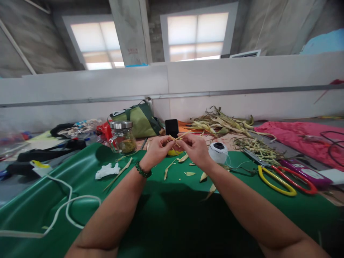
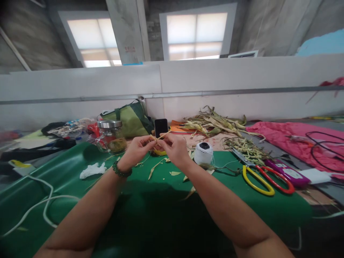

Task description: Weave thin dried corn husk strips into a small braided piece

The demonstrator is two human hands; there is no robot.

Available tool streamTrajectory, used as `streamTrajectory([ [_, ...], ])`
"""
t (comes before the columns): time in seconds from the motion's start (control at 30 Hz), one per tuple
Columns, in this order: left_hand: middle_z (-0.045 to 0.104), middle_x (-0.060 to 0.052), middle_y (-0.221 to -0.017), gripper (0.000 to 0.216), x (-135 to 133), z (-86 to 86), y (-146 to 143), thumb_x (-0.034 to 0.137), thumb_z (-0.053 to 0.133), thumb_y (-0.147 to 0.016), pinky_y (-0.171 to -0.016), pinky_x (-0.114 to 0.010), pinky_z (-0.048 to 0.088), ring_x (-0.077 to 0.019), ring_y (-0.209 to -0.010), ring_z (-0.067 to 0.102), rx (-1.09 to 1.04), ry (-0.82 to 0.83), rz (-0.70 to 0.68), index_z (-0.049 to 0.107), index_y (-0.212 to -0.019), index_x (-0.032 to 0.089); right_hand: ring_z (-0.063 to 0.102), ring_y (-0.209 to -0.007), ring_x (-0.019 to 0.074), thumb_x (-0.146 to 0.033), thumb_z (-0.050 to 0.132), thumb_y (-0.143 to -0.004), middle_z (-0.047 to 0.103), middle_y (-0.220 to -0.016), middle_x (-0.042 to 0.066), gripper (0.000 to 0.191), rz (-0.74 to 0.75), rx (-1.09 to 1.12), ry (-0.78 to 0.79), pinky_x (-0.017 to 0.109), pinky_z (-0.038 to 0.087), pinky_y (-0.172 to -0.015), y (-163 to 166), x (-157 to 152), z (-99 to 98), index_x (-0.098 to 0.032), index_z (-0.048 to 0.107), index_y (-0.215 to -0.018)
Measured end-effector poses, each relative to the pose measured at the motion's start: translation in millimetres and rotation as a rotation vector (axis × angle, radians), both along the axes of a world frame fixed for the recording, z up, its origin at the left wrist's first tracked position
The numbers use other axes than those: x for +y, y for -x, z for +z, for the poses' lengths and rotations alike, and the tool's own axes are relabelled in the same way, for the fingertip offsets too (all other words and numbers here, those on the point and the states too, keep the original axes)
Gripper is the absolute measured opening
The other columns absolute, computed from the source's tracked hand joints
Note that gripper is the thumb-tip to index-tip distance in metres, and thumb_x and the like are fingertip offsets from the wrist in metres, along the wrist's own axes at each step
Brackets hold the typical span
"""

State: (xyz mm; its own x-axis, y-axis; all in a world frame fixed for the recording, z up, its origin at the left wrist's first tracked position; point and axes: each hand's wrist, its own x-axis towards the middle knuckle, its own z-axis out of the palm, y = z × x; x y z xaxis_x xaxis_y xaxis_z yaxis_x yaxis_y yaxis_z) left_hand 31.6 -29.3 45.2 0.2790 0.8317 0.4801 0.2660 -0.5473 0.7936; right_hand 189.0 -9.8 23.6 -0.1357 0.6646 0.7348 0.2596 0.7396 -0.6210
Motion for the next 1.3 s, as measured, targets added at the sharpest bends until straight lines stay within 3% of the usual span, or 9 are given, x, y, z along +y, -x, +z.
streamTrajectory([
  [0.1,0.071,-0.006,-0.070,0.032,0.4,0.6,2.8,0.045,0.061,-0.079,-0.062,-0.024,0.051,-0.0152,-0.065,0.064,0.011,0.012,-0.023,0.066,-0.072,0.013,0.067,-0.075,0.0178,-0.032,0.056,-0.087,0.073,-0.086,0.005,0.019,-0.033,0.013,-0.189,0.031,0.054,-0.072,-0.8,-4.2,0.1,-0.022,0.072,-0.088],
  [0.2,0.069,-0.005,-0.066,0.037,1.2,0.3,4.0,0.049,0.064,-0.075,-0.056,-0.021,0.046,-0.0122,-0.058,0.058,-0.005,-0.003,-0.035,0.065,-0.070,0.012,0.067,-0.085,0.0168,-0.026,0.054,-0.089,0.072,-0.090,0.004,0.018,0.054,-0.025,-0.331,0.030,0.052,-0.078,-1.5,-8.1,0.3,-0.024,0.072,-0.089],
  [0.37,0.067,-0.004,-0.065,0.037,-0.2,0.4,2.5,0.048,0.065,-0.073,-0.047,-0.019,0.037,-0.0102,-0.054,0.052,0.032,0.004,0.020,0.068,-0.075,0.011,0.065,-0.069,0.0140,-0.024,0.060,-0.086,0.070,-0.074,0.001,0.010,0.087,-0.042,-0.281,0.025,0.051,-0.068,-4.0,-3.8,1.6,-0.021,0.069,-0.089],
  [0.5,0.062,-0.001,-0.058,0.030,0.5,-1.4,3.0,0.041,0.067,-0.071,-0.046,-0.018,0.033,-0.0088,-0.051,0.047,0.091,-0.039,0.079,0.067,-0.070,0.011,0.063,-0.072,0.0135,-0.024,0.057,-0.089,0.069,-0.079,0.003,0.014,0.119,-0.173,-0.340,0.025,0.049,-0.068,-6.2,-1.1,4.9,-0.020,0.068,-0.083],
  [0.63,0.061,0.001,-0.057,0.022,3.3,-3.6,5.0,0.031,0.065,-0.070,-0.046,-0.018,0.033,-0.0072,-0.048,0.044,0.130,-0.050,0.123,0.069,-0.078,0.011,0.061,-0.073,0.0136,-0.024,0.058,-0.087,0.066,-0.078,0.004,0.014,0.095,-0.220,-0.332,0.026,0.049,-0.068,-5.7,-0.6,5.1,-0.020,0.069,-0.078],
  [0.8,0.070,-0.004,-0.072,0.022,1.5,-3.1,1.9,0.020,0.060,-0.068,-0.053,-0.020,0.042,-0.0120,-0.060,0.058,0.053,0.006,0.037,0.070,-0.086,0.011,0.062,-0.070,0.0142,-0.019,0.063,-0.079,0.066,-0.077,0.004,0.009,0.077,-0.131,-0.258,0.027,0.052,-0.064,-5.2,-0.4,3.7,-0.019,0.069,-0.072],
  [0.93,0.071,-0.006,-0.076,0.019,-0.1,-3.3,-1.5,0.023,0.063,-0.071,-0.062,-0.022,0.047,-0.0155,-0.070,0.063,-0.020,-0.003,-0.024,0.069,-0.084,0.010,0.062,-0.067,0.0136,-0.013,0.060,-0.075,0.063,-0.074,0.004,0.010,0.075,-0.089,-0.219,0.025,0.053,-0.058,-6.0,-2.1,6.0,-0.018,0.065,-0.067],
  [1.1,0.070,-0.005,-0.071,0.016,-0.3,-3.6,-2.8,0.025,0.065,-0.071,-0.059,-0.022,0.046,-0.0147,-0.066,0.061,-0.036,0.002,-0.026,0.067,-0.080,0.011,0.062,-0.071,0.0143,-0.012,0.060,-0.073,0.064,-0.077,0.005,0.013,0.063,-0.098,-0.240,0.026,0.054,-0.061,-5.9,-2.5,7.2,-0.018,0.059,-0.062],
  [1.3,0.063,-0.001,-0.064,0.010,-3.1,-2.7,-5.8,0.014,0.055,-0.067,-0.052,-0.020,0.040,-0.0111,-0.059,0.054,0.076,-0.074,0.035,0.065,-0.069,0.012,0.059,-0.070,0.0136,-0.015,0.060,-0.077,0.061,-0.076,0.004,0.013,-0.006,-0.141,-0.302,0.026,0.051,-0.062,-2.8,-5.0,4.1,-0.019,0.061,-0.064],
])
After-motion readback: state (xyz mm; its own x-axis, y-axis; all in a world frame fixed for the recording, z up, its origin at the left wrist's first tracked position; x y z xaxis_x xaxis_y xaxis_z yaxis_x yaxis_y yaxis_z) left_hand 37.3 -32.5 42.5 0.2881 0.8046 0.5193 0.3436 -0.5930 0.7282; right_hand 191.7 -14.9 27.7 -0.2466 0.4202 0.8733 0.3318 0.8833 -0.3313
